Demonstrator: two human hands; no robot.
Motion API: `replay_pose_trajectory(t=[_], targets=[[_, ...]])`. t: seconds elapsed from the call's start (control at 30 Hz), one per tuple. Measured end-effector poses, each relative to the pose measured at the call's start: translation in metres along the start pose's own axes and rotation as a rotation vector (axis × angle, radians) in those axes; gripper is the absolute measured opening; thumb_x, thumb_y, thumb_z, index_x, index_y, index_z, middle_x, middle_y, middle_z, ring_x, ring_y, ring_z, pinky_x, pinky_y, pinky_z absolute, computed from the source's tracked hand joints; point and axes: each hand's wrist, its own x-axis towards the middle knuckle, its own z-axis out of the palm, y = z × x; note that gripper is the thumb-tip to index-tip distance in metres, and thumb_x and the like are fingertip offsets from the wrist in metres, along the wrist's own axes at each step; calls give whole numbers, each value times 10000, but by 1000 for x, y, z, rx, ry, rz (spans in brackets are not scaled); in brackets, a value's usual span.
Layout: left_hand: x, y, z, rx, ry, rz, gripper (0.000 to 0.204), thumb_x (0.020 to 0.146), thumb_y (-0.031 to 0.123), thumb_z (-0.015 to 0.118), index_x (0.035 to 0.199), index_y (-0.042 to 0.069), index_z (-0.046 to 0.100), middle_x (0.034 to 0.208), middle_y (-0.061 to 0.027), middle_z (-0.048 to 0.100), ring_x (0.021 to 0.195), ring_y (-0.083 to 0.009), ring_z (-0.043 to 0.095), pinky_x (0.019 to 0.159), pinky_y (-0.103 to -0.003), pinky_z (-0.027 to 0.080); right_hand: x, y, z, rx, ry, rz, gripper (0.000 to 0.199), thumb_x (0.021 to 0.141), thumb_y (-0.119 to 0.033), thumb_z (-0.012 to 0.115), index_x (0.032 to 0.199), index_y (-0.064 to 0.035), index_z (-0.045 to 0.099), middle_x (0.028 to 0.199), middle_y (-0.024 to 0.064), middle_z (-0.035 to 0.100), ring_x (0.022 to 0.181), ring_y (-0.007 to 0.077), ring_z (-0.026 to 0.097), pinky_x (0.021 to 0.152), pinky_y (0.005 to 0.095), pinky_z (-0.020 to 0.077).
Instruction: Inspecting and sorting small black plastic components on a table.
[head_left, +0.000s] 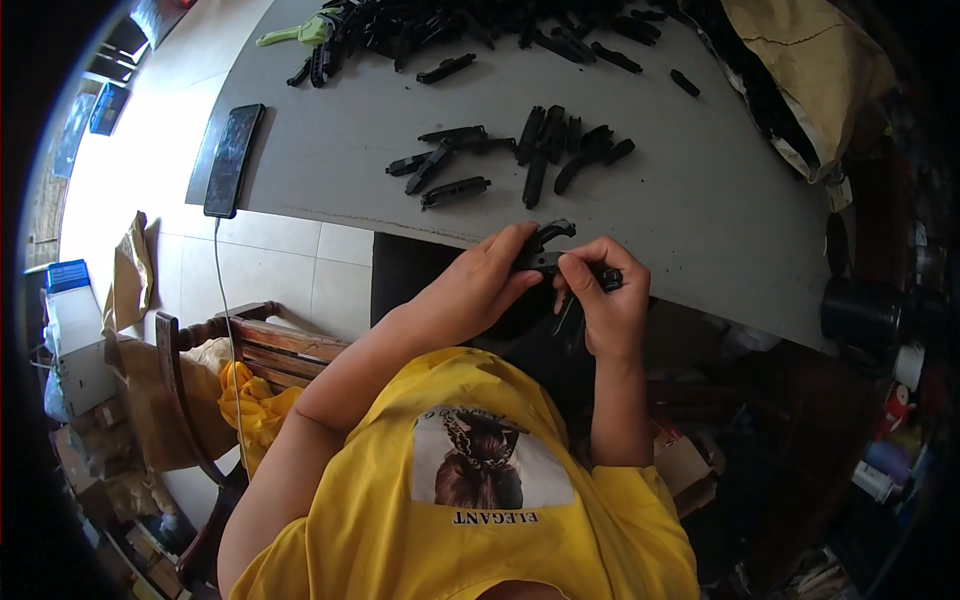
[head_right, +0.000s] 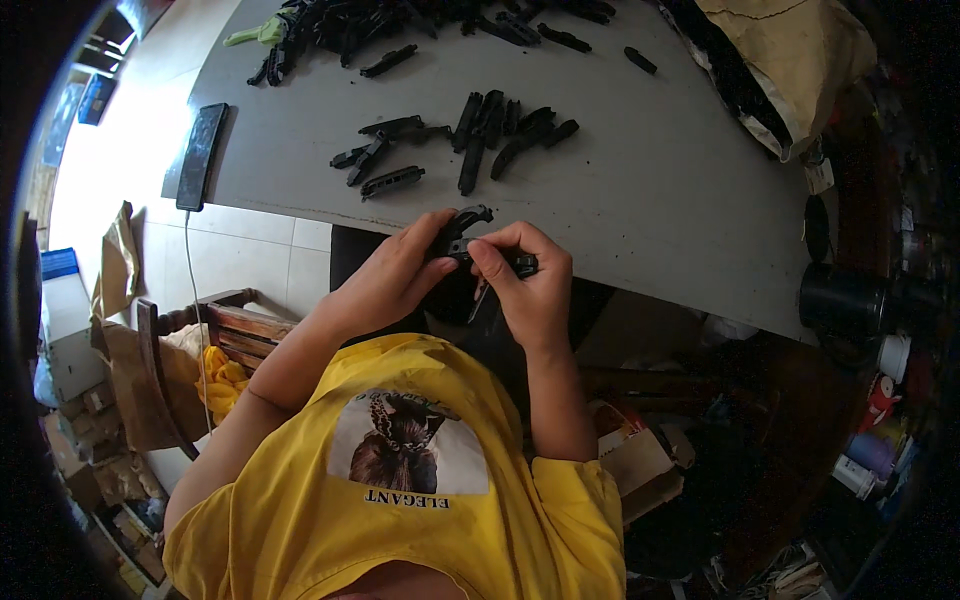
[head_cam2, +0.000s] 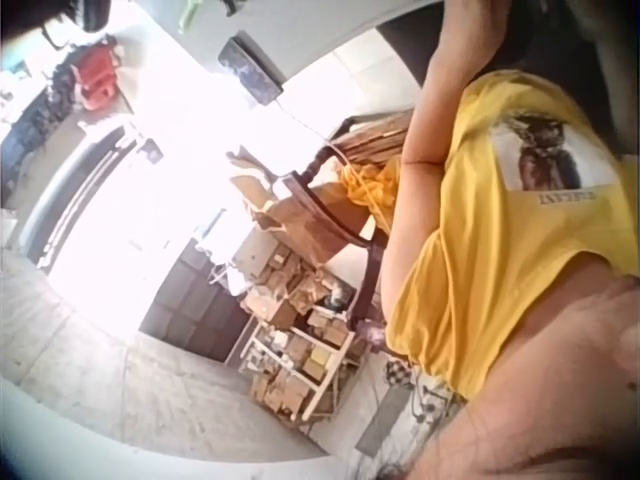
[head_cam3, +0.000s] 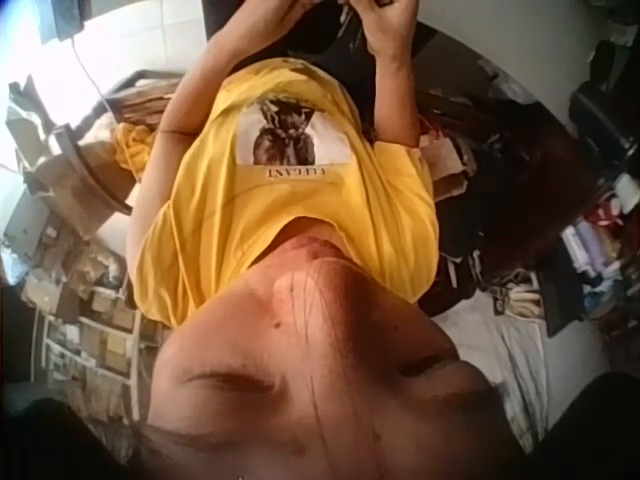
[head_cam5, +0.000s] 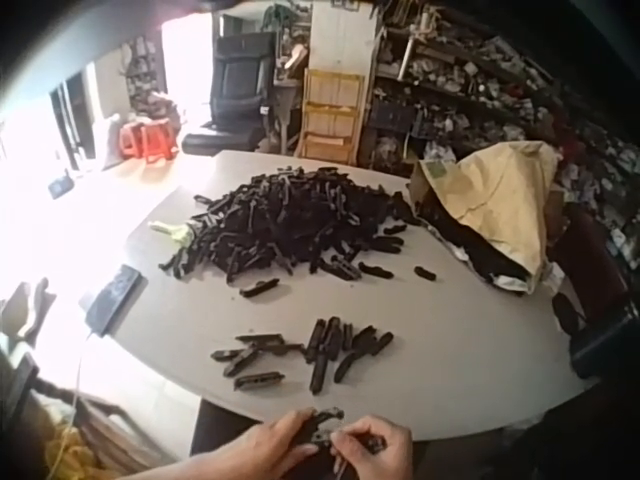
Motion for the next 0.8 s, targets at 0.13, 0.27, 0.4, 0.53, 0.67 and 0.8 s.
replay_pose_trajectory(t=[0.13,0.27,0.4,0.53,0.67,0.8], targets=[[-2,1,1,-74,-13,34,394,855,59,531,1213,-40,402,1001,-236,564,928,-405,555,794,-404,449,-3,-7,11,125,53,30,229,817,-150,698,928,-1,565,721,26,586,603,72,539,514,197,444],[-8,-1,-5,-68,-176,-38,404,844,64,535,1217,-30,413,929,-223,582,870,-399,575,754,-394,462,-7,3,-3,165,-94,170,319,812,-190,711,1001,-6,532,745,10,584,611,54,522,543,186,434],[-17,-12,-6,-49,-196,-5,409,840,112,569,1210,-1,440,797,-187,583,723,-356,588,639,-381,466,-19,24,-7,70,-107,200,350,810,-229,709,1023,-10,538,833,40,603,681,84,567,528,199,452],[-11,-27,-20,187,50,-75,396,852,148,585,1223,79,465,741,-140,586,658,-324,588,582,-379,456,-14,24,-10,-431,-259,-84,273,861,-192,623,1064,-14,578,896,33,636,799,106,585,674,234,449],[4,-35,-26,509,201,-229,377,849,269,608,1175,133,475,768,-102,609,706,-314,614,552,-407,460,26,13,-13,-692,-29,-218,227,863,-88,574,1086,-57,596,878,56,619,805,133,588,649,261,458],[6,-38,-20,690,158,-282,307,866,212,578,1133,119,459,862,-110,599,710,-333,597,598,-402,462,71,25,-21,-1233,71,-468,245,805,-21,599,1042,-85,604,990,75,566,784,222,584,647,326,481]])
